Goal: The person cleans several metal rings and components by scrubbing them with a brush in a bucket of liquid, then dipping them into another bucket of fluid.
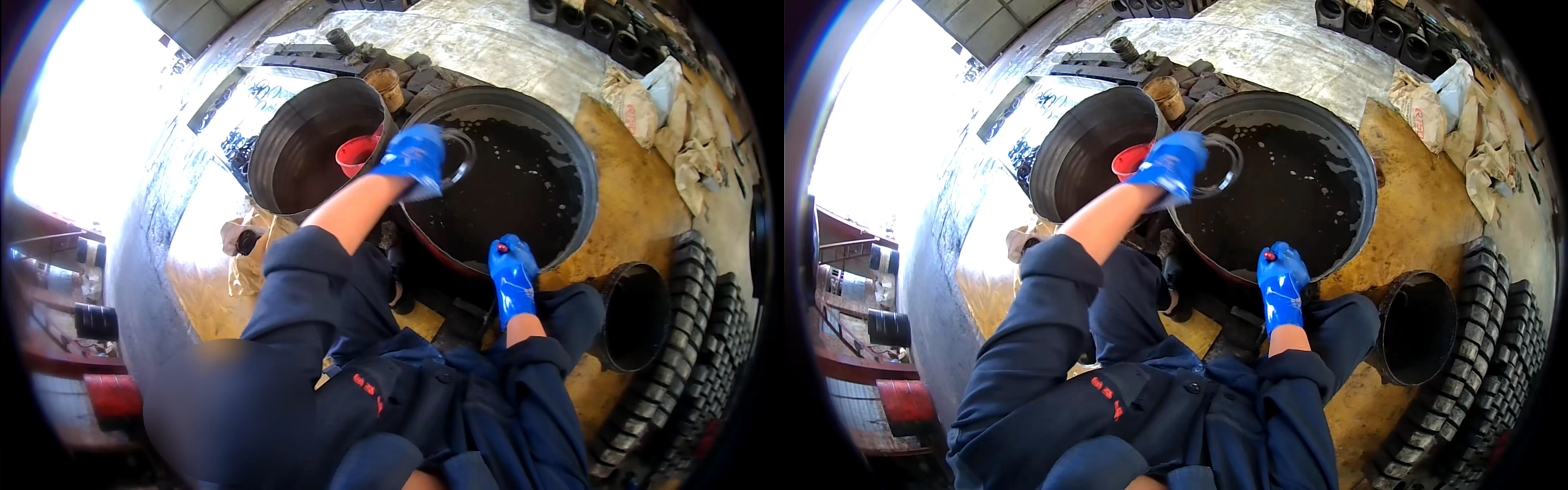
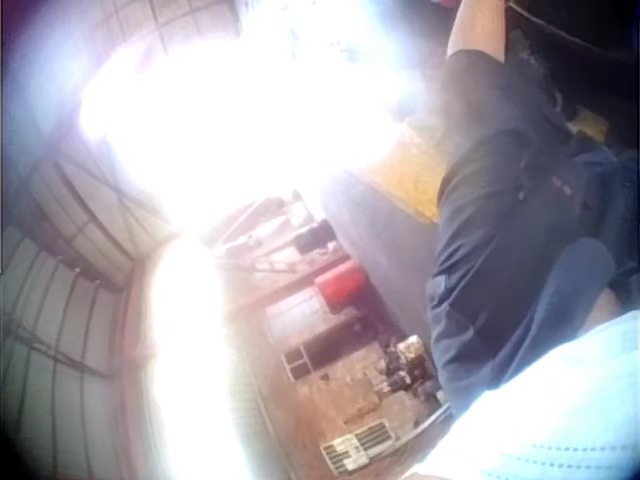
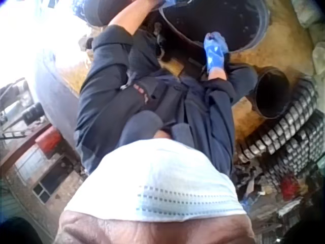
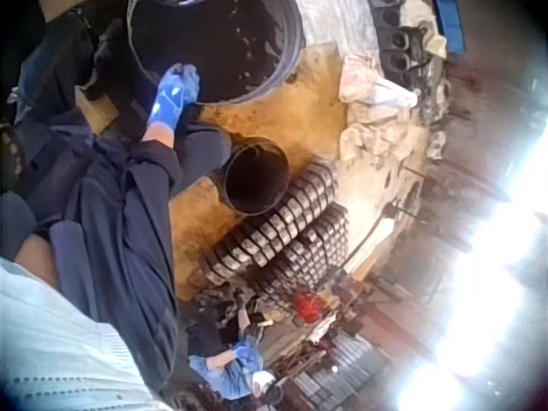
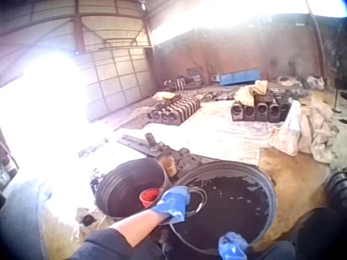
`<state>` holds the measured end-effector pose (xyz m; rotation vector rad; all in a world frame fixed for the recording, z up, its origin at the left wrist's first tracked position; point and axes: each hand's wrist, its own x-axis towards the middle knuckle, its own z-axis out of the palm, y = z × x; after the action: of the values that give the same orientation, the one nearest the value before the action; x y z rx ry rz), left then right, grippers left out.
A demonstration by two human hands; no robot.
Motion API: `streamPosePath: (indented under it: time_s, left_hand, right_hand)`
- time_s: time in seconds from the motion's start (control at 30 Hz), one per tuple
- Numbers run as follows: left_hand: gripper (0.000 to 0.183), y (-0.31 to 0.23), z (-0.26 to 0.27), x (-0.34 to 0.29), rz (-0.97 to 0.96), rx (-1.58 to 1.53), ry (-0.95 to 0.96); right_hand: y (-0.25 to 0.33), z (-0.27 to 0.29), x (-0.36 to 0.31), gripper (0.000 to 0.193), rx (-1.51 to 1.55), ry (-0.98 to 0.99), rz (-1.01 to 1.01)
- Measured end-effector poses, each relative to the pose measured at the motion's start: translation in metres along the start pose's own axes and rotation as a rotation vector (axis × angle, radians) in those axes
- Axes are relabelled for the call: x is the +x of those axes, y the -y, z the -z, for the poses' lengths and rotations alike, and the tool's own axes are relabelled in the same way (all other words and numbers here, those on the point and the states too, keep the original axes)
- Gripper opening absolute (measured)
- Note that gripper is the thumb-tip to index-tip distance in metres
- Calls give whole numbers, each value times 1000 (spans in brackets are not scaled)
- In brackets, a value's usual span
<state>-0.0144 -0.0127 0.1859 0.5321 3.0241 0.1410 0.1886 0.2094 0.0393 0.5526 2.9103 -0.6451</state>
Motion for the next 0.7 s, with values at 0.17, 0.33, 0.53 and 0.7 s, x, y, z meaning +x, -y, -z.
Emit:
streamPosePath:
  time_s: [0.17, 0.33, 0.53, 0.7]
  left_hand:
    - [18, 142, 57, -60, 283, -1058, -93]
    - [23, 268, 94, -183, 362, -1016, -299]
    - [39, 333, 78, -355, 754, -289, -174]
    - [32, 311, 10, -473, 849, -424, -160]
  right_hand:
    - [19, 5, -13, 33, 10, -5, -18]
    - [9, -12, -2, 32, -42, -76, 3]
    - [9, -12, 2, 36, 66, -70, 117]
    - [-17, -31, 16, 35, -28, 2, 180]
